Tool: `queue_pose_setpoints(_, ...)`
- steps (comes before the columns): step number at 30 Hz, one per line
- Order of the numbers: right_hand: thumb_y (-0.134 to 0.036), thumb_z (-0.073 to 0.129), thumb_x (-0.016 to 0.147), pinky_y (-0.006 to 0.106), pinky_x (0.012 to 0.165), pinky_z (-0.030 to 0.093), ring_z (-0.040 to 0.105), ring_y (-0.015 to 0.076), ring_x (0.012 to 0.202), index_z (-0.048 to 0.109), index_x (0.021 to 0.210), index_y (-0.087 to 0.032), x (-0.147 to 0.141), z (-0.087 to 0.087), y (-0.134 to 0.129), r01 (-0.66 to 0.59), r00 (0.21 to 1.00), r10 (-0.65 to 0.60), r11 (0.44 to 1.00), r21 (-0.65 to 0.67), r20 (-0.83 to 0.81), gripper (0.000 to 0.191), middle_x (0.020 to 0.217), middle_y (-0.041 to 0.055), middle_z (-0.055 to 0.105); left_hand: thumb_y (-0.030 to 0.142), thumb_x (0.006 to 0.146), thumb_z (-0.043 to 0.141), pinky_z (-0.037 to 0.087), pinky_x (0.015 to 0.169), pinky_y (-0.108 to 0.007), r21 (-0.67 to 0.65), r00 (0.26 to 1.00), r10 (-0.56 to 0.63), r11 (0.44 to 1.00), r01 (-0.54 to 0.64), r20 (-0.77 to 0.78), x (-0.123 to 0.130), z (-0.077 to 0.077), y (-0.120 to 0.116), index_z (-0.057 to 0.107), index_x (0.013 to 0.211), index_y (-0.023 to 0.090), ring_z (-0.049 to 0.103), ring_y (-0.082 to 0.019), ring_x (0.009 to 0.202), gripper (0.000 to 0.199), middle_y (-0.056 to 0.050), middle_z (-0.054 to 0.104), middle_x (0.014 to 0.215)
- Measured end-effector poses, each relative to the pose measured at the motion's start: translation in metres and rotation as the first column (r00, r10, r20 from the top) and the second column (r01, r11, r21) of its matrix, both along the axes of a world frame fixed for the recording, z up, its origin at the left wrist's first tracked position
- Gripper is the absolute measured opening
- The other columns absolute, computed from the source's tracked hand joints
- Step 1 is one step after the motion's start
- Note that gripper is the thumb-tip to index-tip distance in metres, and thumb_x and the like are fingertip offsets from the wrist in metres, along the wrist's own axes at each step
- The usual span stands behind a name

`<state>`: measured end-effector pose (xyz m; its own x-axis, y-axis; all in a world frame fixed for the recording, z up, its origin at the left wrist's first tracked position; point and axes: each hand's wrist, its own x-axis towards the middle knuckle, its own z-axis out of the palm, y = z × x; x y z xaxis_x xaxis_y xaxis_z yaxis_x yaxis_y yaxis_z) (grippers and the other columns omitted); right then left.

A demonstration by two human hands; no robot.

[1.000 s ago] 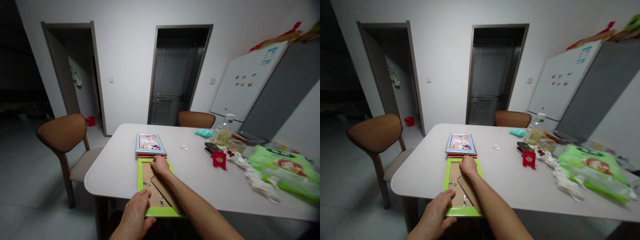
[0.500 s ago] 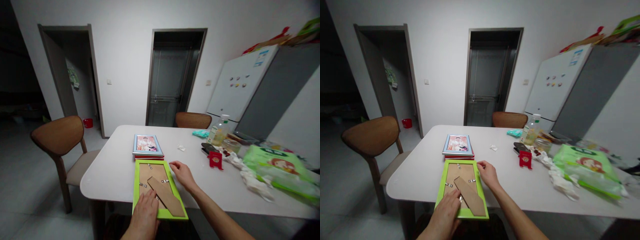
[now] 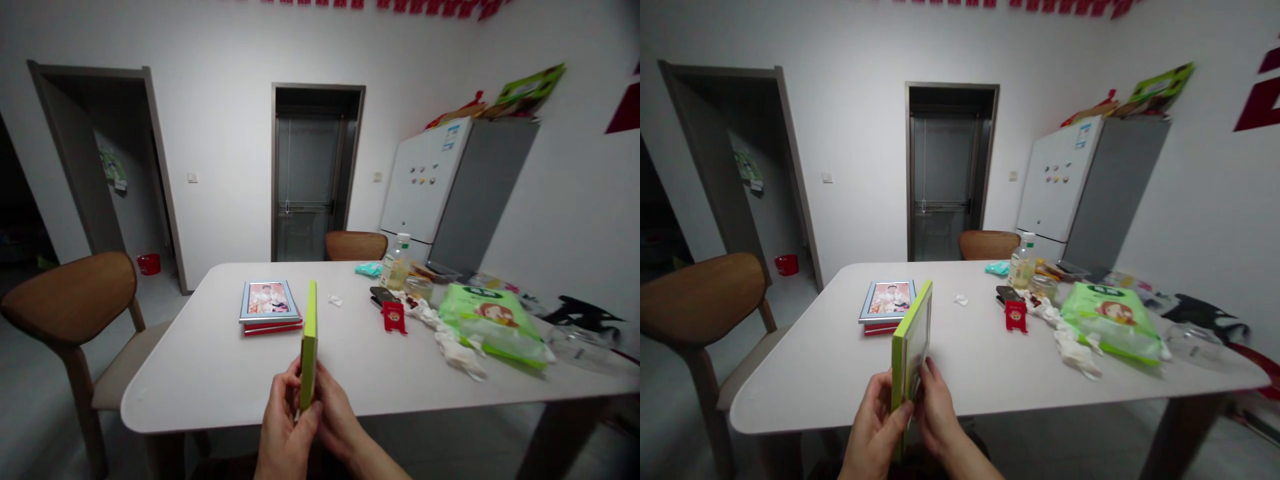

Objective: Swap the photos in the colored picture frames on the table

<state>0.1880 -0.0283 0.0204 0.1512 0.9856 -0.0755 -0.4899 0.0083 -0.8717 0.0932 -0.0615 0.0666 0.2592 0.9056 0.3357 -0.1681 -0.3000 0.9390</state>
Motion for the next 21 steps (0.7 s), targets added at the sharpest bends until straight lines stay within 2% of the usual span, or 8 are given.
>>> queue_pose_setpoints(3, -0.04, 0.053, 0.067, 0.026, 0.057, 0.046, 0.059, 0.0164, 0.067, 0.045, 0.112, -0.021, 0.047, -0.002, 0.01, 0.21, 0.962, -0.211, 0.977, 0.024, 0.174, 0.049, 0.081, 0.0015, 0.063, 0.022, 0.07, 0.051, 0.044, 0.084, -0.031, -0.012, 0.997, 0.009, 1.0, -0.008, 0.08, 0.003, 0.013, 0.017, 0.029, 0.108, 0.02, 0.053, -0.019, 0.099, 0.044, -0.008, 0.054, 0.109)
queue_pose_setpoints(5, -0.036, 0.049, 0.069, 0.027, 0.055, 0.046, 0.059, 0.0171, 0.063, 0.043, 0.117, -0.018, 0.091, -0.003, 0.02, 0.298, 0.871, -0.268, 0.954, -0.01, 0.411, 0.052, 0.077, 0.0024, 0.064, 0.017, 0.068, 0.052, 0.043, 0.086, -0.031, -0.03, 0.995, -0.015, 0.999, 0.018, 0.096, 0.008, 0.012, 0.032, 0.023, 0.117, 0.02, 0.051, -0.018, 0.102, 0.056, -0.009, 0.05, 0.116)
queue_pose_setpoints(7, -0.031, 0.043, 0.072, 0.026, 0.052, 0.044, 0.059, 0.0171, 0.058, 0.039, 0.121, -0.013, 0.136, -0.004, 0.031, 0.351, 0.676, -0.256, 0.936, 0.004, 0.691, 0.053, 0.071, 0.0034, 0.064, 0.01, 0.066, 0.052, 0.043, 0.085, -0.028, -0.055, 0.997, -0.079, 0.995, 0.08, 0.023, 0.018, 0.0, 0.044, 0.029, 0.116, 0.017, 0.048, -0.018, 0.107, 0.055, -0.01, 0.047, 0.12)
queue_pose_setpoints(9, -0.026, 0.039, 0.073, 0.026, 0.054, 0.044, 0.059, 0.0165, 0.058, 0.041, 0.12, -0.008, 0.174, -0.004, 0.043, 0.348, 0.359, -0.156, 0.937, 0.023, 0.92, 0.05, 0.07, 0.0048, 0.065, 0.003, 0.064, 0.049, 0.046, 0.08, -0.025, -0.071, 0.979, -0.13, 0.99, 0.12, -0.157, 0.034, -0.02, 0.051, 0.037, 0.111, 0.014, 0.05, -0.016, 0.104, 0.05, -0.01, 0.05, 0.118)
queue_pose_setpoints(11, -0.022, 0.044, 0.069, 0.025, 0.062, 0.043, 0.06, 0.0175, 0.067, 0.051, 0.112, -0.008, 0.2, -0.004, 0.052, 0.342, 0.236, -0.113, 0.939, 0.026, 0.965, 0.045, 0.077, 0.0075, 0.066, -0.001, 0.063, 0.048, 0.047, 0.076, -0.022, -0.077, 0.941, -0.131, 0.991, 0.112, -0.314, 0.052, -0.04, 0.055, 0.043, 0.109, 0.014, 0.054, -0.015, 0.097, 0.049, -0.007, 0.056, 0.111)
queue_pose_setpoints(14, -0.019, 0.049, 0.065, 0.025, 0.07, 0.041, 0.06, 0.0197, 0.079, 0.061, 0.1, -0.01, 0.218, -0.005, 0.06, 0.34, 0.129, -0.064, 0.94, 0.016, 0.99, 0.038, 0.085, 0.0097, 0.066, 0.0, 0.061, 0.052, 0.045, 0.079, -0.024, -0.077, 0.905, -0.104, 0.994, 0.079, -0.412, 0.073, -0.06, 0.058, 0.049, 0.105, 0.014, 0.057, -0.016, 0.092, 0.047, -0.005, 0.061, 0.103)
queue_pose_setpoints(17, -0.019, 0.047, 0.067, 0.024, 0.074, 0.04, 0.058, 0.0199, 0.086, 0.062, 0.098, -0.013, 0.221, -0.007, 0.064, 0.338, 0.025, -0.013, 0.941, 0.004, 1.0, 0.035, 0.09, 0.0088, 0.065, 0.005, 0.061, 0.057, 0.041, 0.083, -0.027, -0.06, 0.863, -0.058, 0.998, 0.033, -0.502, 0.082, -0.064, 0.063, 0.05, 0.106, 0.013, 0.055, -0.019, 0.094, 0.047, -0.007, 0.061, 0.103)
queue_pose_setpoints(21, -0.018, 0.044, 0.07, 0.026, 0.077, 0.039, 0.056, 0.0215, 0.092, 0.059, 0.103, -0.012, 0.222, -0.01, 0.066, 0.357, -0.092, 0.036, 0.934, -0.001, 0.995, 0.037, 0.097, 0.011, 0.063, 0.009, 0.061, 0.059, 0.037, 0.086, -0.029, -0.026, 0.816, -0.019, 1.0, 0.005, -0.578, 0.081, -0.059, 0.068, 0.054, 0.103, 0.016, 0.054, -0.02, 0.095, 0.043, -0.006, 0.062, 0.101)
